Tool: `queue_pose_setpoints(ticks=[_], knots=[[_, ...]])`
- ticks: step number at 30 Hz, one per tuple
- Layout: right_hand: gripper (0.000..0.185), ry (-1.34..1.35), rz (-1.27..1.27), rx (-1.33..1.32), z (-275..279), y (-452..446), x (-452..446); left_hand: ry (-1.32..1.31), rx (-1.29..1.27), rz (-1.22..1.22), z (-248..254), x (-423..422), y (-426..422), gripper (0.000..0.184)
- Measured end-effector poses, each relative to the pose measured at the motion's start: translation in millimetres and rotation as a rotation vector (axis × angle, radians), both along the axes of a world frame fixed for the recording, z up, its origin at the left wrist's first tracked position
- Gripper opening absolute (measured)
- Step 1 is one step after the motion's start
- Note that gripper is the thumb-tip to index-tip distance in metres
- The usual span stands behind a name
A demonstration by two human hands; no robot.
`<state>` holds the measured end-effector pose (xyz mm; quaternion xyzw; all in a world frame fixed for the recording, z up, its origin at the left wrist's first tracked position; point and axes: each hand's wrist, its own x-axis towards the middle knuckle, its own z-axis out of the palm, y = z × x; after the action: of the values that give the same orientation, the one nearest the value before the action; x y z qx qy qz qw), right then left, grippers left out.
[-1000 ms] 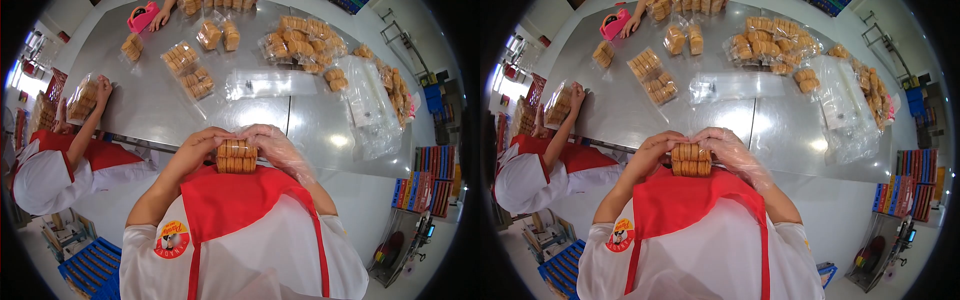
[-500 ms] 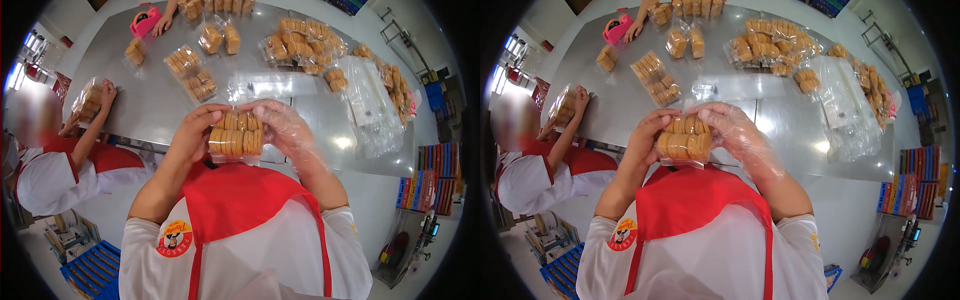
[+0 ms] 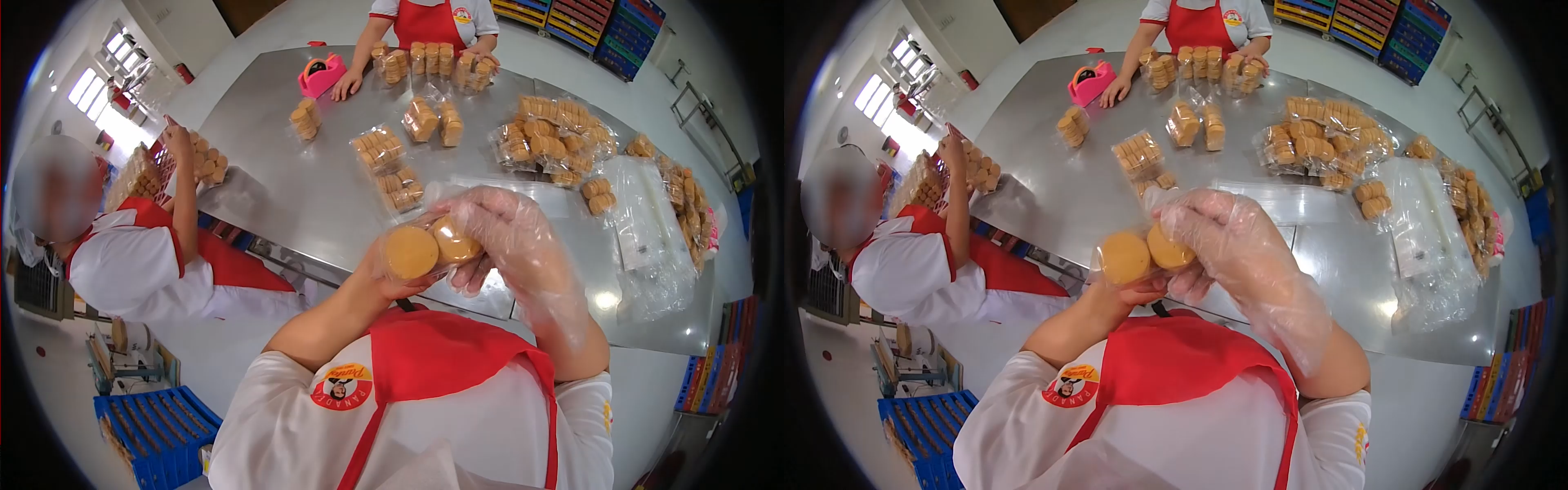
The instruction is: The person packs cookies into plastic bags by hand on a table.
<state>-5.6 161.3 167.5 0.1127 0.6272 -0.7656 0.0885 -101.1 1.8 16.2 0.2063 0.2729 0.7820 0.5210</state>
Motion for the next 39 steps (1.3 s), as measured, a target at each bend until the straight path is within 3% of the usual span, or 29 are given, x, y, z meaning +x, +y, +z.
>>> queue_pose_setpoints(ticks=[1,4,8,11,17,20,21,23,25,26,28,30,33,36,37,39], knots=[[0.032,0.003,0.022,-0.012,-1,-2,1,0.174,0.017,0.021,4,2,5,0.047],[0.033,-0.005,0.064,0.017,1,-8,7,-0.175,0.24,-0.15,34,2,9,0.044],[0.032,0.051,0.077,0.073,-4,-10,12,-0.21,0.137,-0.017,59,13,3,0.028],[0.03,0.083,0.086,0.056,-4,-8,13,-0.182,0.049,0.101,63,18,0,0.028],[0.025,0.217,0.061,0.143,-14,-2,9,0.222,-0.169,0.359,30,8,-3,0.028],[0.03,0.422,0.039,0.48,-28,4,3,0.006,-0.032,0.313,6,-13,-3,0.021],[0.034,0.44,0.072,0.689,-30,12,0,-0.14,0.04,0.255,-3,-23,-2,0.02],[0.045,0.338,0.146,0.935,-27,16,-6,0.036,-0.063,0.281,-16,-35,-1,0.017],[0.059,0.109,0.226,0.993,-22,10,-13,0.203,-0.171,0.314,-28,-39,4,0.015],[0.077,0.129,0.318,0.938,-28,11,-16,0.279,-0.229,0.334,-34,-37,7,0.015],[0.09,0.23,0.273,1.212,-78,-2,-14,0.487,-0.407,0.442,-31,-24,17,0.017],[0.108,0.138,0.316,1.321,-89,-16,-9,0.613,-0.56,0.453,-38,-17,25,0.018],[0.101,0.094,0.186,1.152,-121,-14,-14,0.621,-0.627,0.455,-73,-21,32,0.023],[0.093,0.008,0.042,0.593,-126,2,-10,0.627,-0.721,0.416,-46,-16,33,0.023],[0.091,-0.013,-0.034,0.299,-139,11,-8,0.6,-0.767,0.389,-12,-10,33,0.022],[0.088,-0.056,-0.177,-0.29,-175,32,1,0.826,-0.826,0.421,4,-9,32,0.019]])
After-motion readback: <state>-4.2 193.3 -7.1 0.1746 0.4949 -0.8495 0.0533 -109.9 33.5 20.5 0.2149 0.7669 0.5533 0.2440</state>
